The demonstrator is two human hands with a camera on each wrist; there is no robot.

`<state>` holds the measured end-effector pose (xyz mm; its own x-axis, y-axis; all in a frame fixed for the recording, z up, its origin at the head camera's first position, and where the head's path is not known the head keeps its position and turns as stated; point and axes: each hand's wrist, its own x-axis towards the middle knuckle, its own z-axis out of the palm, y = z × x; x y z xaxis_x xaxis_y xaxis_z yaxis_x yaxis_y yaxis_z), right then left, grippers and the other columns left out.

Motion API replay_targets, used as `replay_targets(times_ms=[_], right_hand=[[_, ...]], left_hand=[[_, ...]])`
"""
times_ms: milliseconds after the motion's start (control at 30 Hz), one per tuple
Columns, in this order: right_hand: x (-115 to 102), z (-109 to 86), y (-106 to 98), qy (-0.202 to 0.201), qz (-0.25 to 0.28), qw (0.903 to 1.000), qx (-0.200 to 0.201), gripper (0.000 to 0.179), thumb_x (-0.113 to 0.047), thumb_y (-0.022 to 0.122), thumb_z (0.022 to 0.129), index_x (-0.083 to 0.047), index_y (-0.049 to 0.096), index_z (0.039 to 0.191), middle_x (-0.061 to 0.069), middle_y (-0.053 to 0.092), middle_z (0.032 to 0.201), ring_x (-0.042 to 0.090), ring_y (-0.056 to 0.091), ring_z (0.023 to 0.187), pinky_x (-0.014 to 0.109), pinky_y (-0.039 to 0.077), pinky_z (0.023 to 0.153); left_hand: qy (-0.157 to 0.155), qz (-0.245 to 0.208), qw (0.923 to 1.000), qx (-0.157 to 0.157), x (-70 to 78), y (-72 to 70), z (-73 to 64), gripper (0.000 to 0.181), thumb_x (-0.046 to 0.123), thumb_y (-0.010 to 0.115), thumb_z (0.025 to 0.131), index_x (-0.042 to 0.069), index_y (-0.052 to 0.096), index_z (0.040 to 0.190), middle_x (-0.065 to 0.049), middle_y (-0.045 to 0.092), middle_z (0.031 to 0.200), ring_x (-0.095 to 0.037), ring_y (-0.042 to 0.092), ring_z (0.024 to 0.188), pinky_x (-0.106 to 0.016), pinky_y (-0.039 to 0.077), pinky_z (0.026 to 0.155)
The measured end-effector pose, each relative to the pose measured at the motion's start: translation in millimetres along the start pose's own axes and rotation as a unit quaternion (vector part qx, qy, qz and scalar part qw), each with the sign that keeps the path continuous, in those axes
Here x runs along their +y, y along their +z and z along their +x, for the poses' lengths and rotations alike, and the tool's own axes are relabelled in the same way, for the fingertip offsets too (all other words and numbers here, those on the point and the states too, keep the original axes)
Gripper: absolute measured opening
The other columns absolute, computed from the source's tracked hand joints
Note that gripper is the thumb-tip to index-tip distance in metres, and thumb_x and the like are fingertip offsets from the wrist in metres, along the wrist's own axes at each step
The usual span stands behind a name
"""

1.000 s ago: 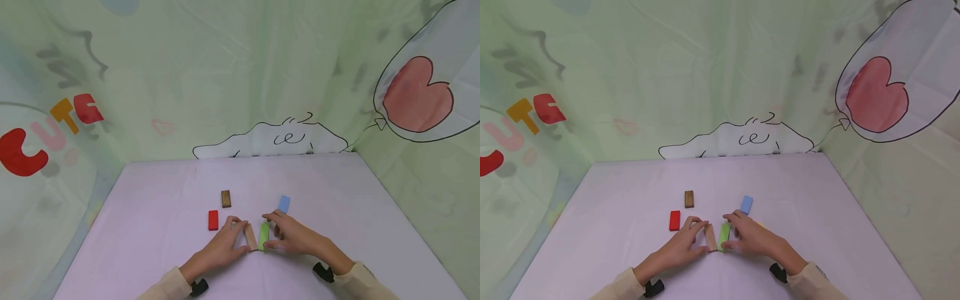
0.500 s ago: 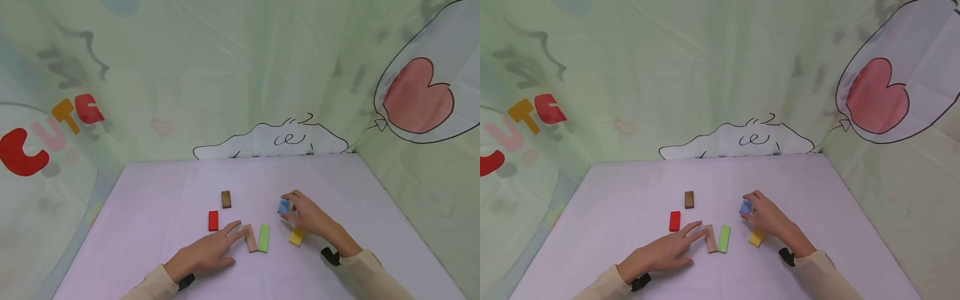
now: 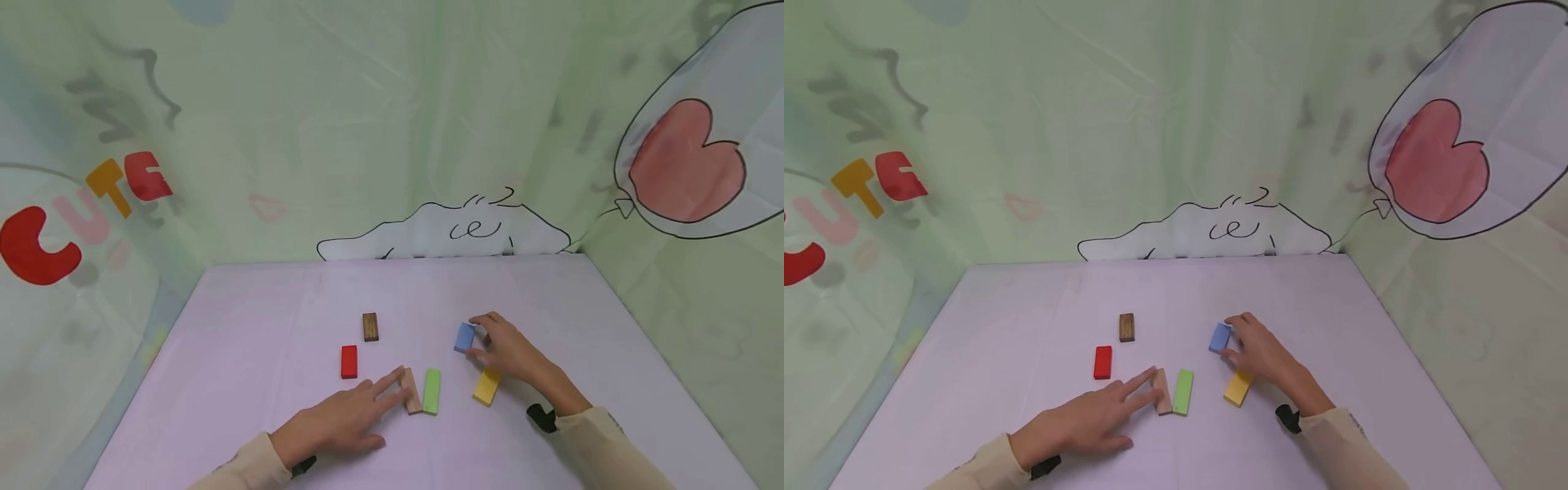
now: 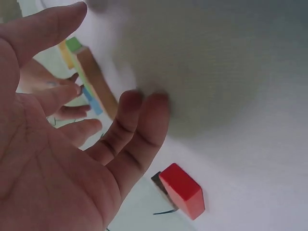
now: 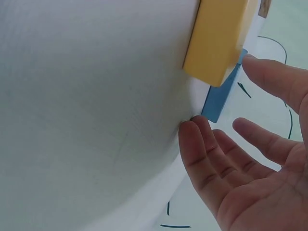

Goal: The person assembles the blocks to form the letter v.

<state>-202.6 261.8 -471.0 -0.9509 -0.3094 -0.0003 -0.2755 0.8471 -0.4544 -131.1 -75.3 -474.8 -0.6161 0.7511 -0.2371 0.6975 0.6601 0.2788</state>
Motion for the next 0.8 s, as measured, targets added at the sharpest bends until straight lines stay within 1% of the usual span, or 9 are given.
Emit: replay_targets(times_ms=[133, 267, 567, 667, 733, 800], right_hand=[[1, 1.0, 0, -0.005, -0.004, 1.0, 0.003, 0.065, -0.02, 0.087, 0.087, 0.003, 0.059, 0.141, 0.023, 0.062, 0.135, 0.021, 0.064, 0.096, 0.036, 0.057, 0.079], [2, 3.4, 1, -0.009, -0.011, 0.9999, 0.001, 0.069, -0.023, 0.089, 0.085, 0.002, 0.059, 0.143, 0.022, 0.062, 0.135, 0.02, 0.064, 0.094, 0.035, 0.056, 0.079], [4, 7.4, 5, -0.014, -0.009, 0.9999, -0.001, 0.071, -0.021, 0.09, 0.083, 0.003, 0.059, 0.143, 0.022, 0.062, 0.133, 0.019, 0.062, 0.092, 0.032, 0.055, 0.077], [4, 8.2, 6, -0.015, -0.01, 0.9998, 0.001, 0.071, -0.021, 0.091, 0.083, 0.003, 0.059, 0.142, 0.022, 0.063, 0.132, 0.019, 0.061, 0.092, 0.032, 0.054, 0.077], [4, 8.4, 7, -0.014, -0.012, 0.9998, 0.001, 0.071, -0.021, 0.091, 0.083, 0.004, 0.059, 0.142, 0.022, 0.063, 0.133, 0.019, 0.061, 0.092, 0.032, 0.055, 0.077], [4, 8.6, 8, -0.011, -0.013, 0.9999, 0.001, 0.071, -0.021, 0.091, 0.083, 0.004, 0.059, 0.143, 0.023, 0.062, 0.133, 0.019, 0.062, 0.092, 0.033, 0.056, 0.079]], left_hand=[[0.006, 0.017, 0.9998, 0.006, 1.0, 3.6, -0.5, 0.084, 0.037, 0.075, 0.098, 0.035, 0.029, 0.168, 0.005, 0.009, 0.181, -0.017, 0.055, 0.12, -0.019, 0.052, 0.075], [0.011, 0.022, 0.9996, 0.01, 0.6, 6.8, -1.2, 0.082, 0.037, 0.074, 0.098, 0.036, 0.03, 0.167, 0.003, 0.01, 0.181, -0.015, 0.053, 0.116, -0.019, 0.051, 0.075], [0.014, 0.012, 0.9998, 0.012, -0.6, 10.5, -2.1, 0.078, 0.037, 0.072, 0.099, 0.04, 0.032, 0.166, 0.002, 0.011, 0.18, -0.015, 0.053, 0.11, -0.021, 0.05, 0.077], [0.005, 0.005, 0.9998, 0.017, 0.6, 10.7, -2.3, 0.077, 0.038, 0.071, 0.1, 0.038, 0.032, 0.166, 0.002, 0.013, 0.18, -0.016, 0.055, 0.114, -0.022, 0.053, 0.079], [-0.009, -0.009, 0.9994, 0.033, 1.9, 11.5, -1.5, 0.075, 0.037, 0.07, 0.101, 0.035, 0.032, 0.166, -0.001, 0.018, 0.179, -0.019, 0.057, 0.122, -0.026, 0.057, 0.084], [-0.028, -0.036, 0.9974, 0.056, 3.4, 12.5, 0.3, 0.073, 0.037, 0.069, 0.102, 0.032, 0.034, 0.165, -0.004, 0.028, 0.174, -0.02, 0.057, 0.126, -0.03, 0.059, 0.09]])
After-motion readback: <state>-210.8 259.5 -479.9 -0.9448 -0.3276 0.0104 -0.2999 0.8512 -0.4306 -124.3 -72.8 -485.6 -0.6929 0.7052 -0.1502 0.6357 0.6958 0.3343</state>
